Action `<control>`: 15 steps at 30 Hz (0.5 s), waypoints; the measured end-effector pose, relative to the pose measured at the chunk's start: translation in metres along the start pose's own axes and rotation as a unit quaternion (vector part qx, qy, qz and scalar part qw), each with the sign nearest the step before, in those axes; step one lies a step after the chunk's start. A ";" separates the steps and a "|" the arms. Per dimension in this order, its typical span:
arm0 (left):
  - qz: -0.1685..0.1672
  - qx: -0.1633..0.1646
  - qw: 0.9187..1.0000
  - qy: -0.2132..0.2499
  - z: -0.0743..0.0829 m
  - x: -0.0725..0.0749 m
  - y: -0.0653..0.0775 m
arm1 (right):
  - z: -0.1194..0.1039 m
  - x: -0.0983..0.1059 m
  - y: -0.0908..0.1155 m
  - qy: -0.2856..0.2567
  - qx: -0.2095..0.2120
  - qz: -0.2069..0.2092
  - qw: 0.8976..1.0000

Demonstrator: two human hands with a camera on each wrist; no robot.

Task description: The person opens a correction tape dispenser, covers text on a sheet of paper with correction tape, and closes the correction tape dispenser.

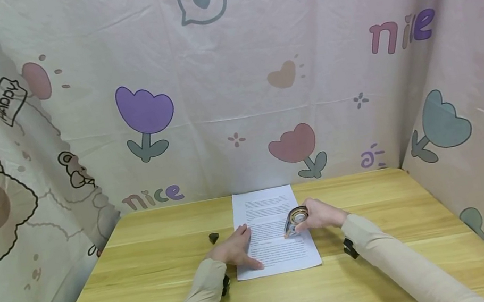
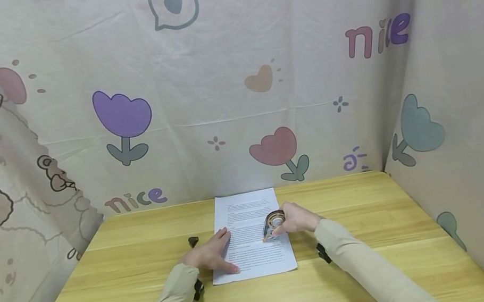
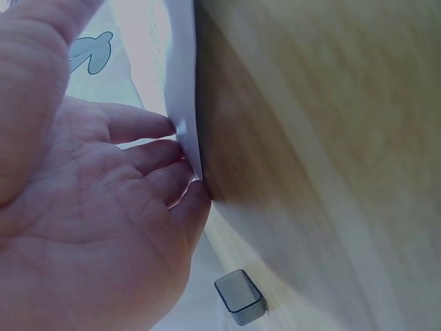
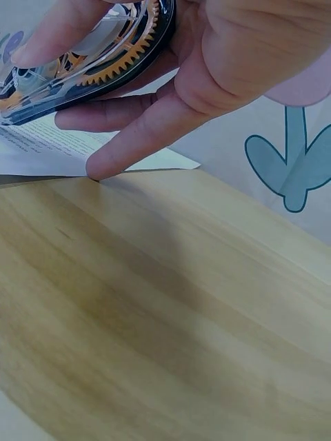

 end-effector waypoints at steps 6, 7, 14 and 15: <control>-0.001 0.005 1.000 0.000 -0.001 0.001 0.001 | 0.000 0.001 0.002 0.002 -0.010 0.000 1.000; -0.002 0.005 1.000 -0.001 -0.001 0.001 0.001 | 0.000 0.001 0.002 0.002 -0.011 -0.001 1.000; -0.001 0.003 1.000 0.000 0.000 0.001 0.001 | 0.002 0.003 0.003 0.006 -0.015 0.000 1.000; -0.001 0.003 1.000 0.001 0.000 0.000 0.001 | 0.002 0.003 0.003 0.006 -0.016 -0.001 1.000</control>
Point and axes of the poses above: each hand's wrist, its own y-axis away from the middle knuckle, its own x-axis out of the back of the hand, z = x × y, the point moved 1 cm from there along -y, towards the middle knuckle, and after that the axes turned 13 degrees about y, right-handed, at the moved point
